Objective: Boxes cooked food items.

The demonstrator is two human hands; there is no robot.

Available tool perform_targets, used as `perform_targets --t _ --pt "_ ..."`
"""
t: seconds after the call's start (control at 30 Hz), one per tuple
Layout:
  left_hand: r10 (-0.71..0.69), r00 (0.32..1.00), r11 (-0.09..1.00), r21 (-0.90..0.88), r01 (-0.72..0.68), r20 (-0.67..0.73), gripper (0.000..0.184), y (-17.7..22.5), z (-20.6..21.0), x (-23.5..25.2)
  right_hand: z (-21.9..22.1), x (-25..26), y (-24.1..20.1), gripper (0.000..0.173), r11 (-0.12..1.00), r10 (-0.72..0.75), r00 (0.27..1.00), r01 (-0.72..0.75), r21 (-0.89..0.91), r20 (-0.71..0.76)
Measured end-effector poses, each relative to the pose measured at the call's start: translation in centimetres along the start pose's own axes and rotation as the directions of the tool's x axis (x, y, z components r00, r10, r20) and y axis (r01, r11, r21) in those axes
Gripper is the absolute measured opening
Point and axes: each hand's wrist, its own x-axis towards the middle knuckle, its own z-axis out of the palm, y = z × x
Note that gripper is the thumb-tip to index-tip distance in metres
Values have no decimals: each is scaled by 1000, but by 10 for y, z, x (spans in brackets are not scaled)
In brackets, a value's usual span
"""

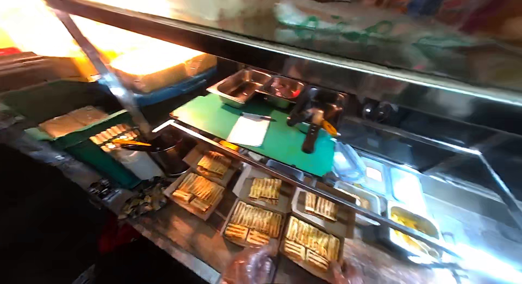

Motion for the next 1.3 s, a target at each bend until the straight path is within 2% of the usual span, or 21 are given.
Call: perform_targets --t 0.1,0.17,0.23,0.3,0.33,0.4,0.5,0.6,0.83,0.93,1.1,1.2,1.3 --pt "-47 997 992 -118 39 -61 30 -4 1 -15 -4 -11 8 51 999 7 1000 -6 50 -19" --pt "-61 996 990 -127 53 -60 29 6 2 -3 -9 -15 9 49 999 -13 999 14 51 -29" --pt "-136 986 990 -11 138 95 34 22 2 20 -14 -17 8 47 1000 -21 1000 21 5 -16" --pt "-278 910 959 137 247 308 43 38 9 48 -16 -18 8 44 999 -12 999 10 -32 -48" --pt "-329 875 942 189 277 356 46 43 17 59 -17 -18 11 43 999 -9 997 6 -33 -78" --pt "-364 851 926 245 287 378 48 50 36 67 -19 -17 20 41 1000 -1 993 -1 -16 -119" --pt "-323 865 941 228 250 383 48 54 54 62 -22 -17 35 41 999 -2 990 8 47 -143" --pt "-302 884 949 202 242 358 49 53 59 50 -21 -17 39 42 995 -64 988 73 61 -141" --pt "-264 945 959 159 235 194 47 42 37 38 -16 -10 28 41 966 -221 962 239 103 -161" --pt "-282 947 955 138 262 155 44 33 29 39 -10 1 28 37 944 -261 947 291 157 -185" --pt "-237 962 972 39 234 136 40 20 25 37 -11 9 35 35 935 -244 958 274 225 -153" --pt "-169 981 985 59 164 92 38 32 19 57 -23 11 24 46 939 -220 955 263 221 -201" --pt "-228 964 958 208 197 136 48 56 12 111 -35 26 -6 50 926 -213 935 286 246 -284"
